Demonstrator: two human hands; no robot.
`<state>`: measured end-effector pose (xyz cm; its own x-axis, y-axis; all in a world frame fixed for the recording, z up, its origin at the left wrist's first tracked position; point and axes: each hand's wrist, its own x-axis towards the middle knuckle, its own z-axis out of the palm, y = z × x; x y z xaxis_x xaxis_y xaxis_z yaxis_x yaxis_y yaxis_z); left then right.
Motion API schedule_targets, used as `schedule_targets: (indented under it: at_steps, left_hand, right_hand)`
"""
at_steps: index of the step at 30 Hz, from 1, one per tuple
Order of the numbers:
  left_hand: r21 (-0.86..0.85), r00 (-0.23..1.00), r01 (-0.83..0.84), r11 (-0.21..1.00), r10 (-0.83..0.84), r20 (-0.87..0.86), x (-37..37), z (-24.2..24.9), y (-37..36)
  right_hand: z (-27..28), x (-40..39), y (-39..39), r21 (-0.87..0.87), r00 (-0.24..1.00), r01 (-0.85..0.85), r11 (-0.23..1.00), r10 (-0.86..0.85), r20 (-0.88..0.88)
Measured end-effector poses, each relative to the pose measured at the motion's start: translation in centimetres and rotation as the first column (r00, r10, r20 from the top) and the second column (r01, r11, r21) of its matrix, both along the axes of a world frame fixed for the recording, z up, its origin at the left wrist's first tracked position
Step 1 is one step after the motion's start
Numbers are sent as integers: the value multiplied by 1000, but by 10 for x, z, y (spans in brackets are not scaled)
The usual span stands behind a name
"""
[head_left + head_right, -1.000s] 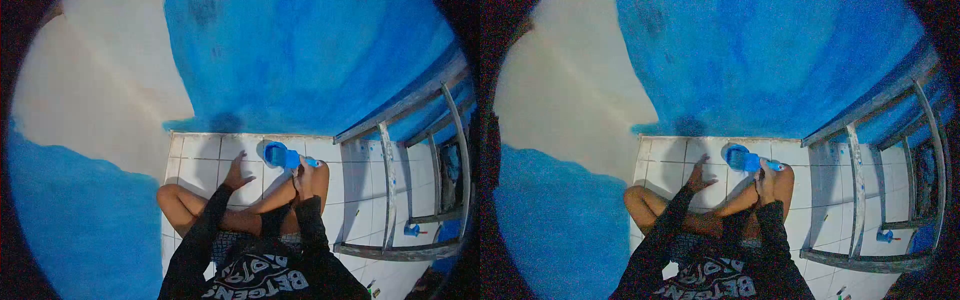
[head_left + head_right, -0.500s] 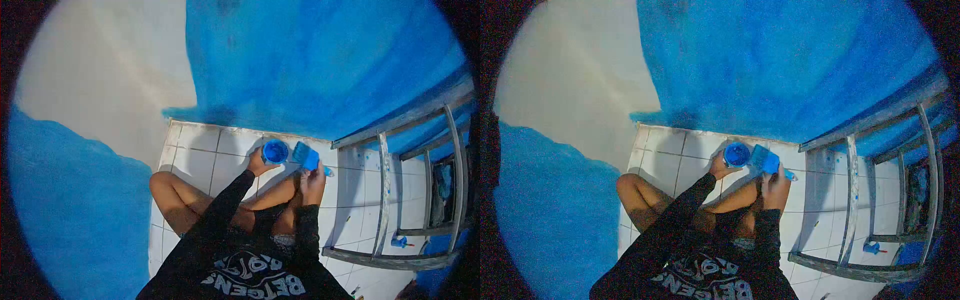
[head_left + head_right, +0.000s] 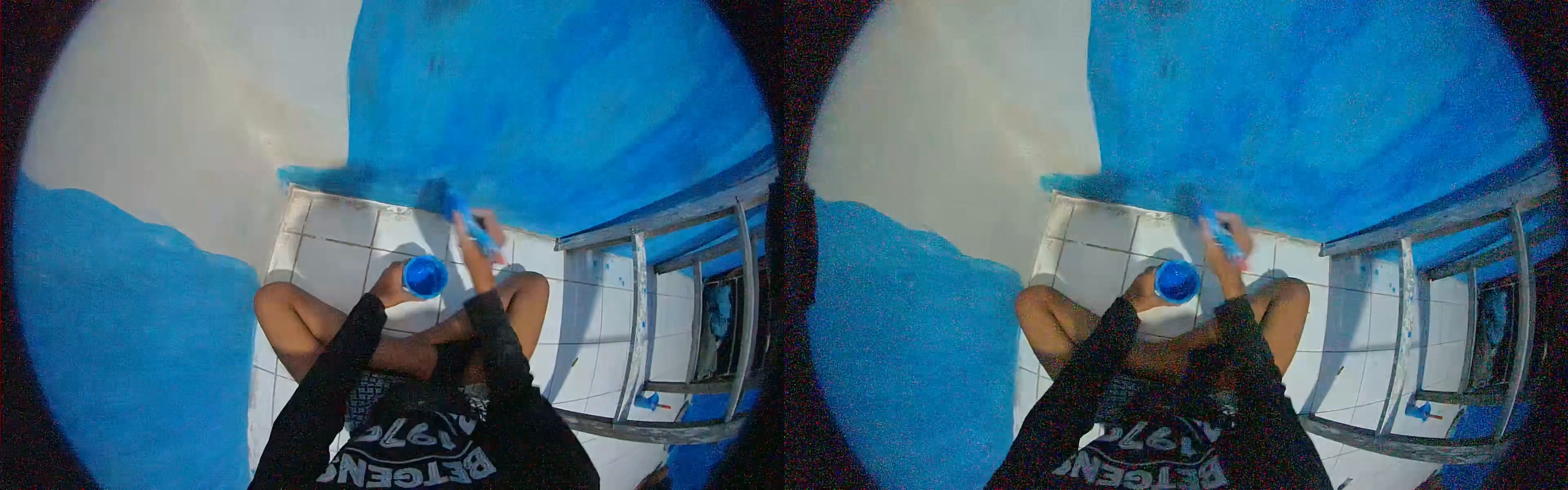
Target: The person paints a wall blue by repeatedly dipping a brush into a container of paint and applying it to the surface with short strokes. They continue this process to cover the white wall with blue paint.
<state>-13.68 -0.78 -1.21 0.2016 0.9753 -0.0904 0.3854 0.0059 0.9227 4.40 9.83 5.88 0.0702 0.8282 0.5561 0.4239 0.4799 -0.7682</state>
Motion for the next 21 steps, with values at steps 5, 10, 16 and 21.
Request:
schedule_targets:
  at_steps: [5,10,16,21]
  left_hand:
    - [124,997,8,992,-17,71,-27,-42,-27]
    - [65,985,29,997,-39,165,-28,-18,-39]
    - [54,999,-46,997,46,10,-23,-13,-50]
    - [11,998,37,999,-38,58,-20,5,-43]
  right_hand:
    - [-9,-86,23,161,775,-561,812,448,445]
    - [-27,-71,50,219,774,-485,847,298,559]
    - [-44,17,17,129,892,-95,987,27,452]
    - [-12,12,-3,72,860,-253,965,190,474]
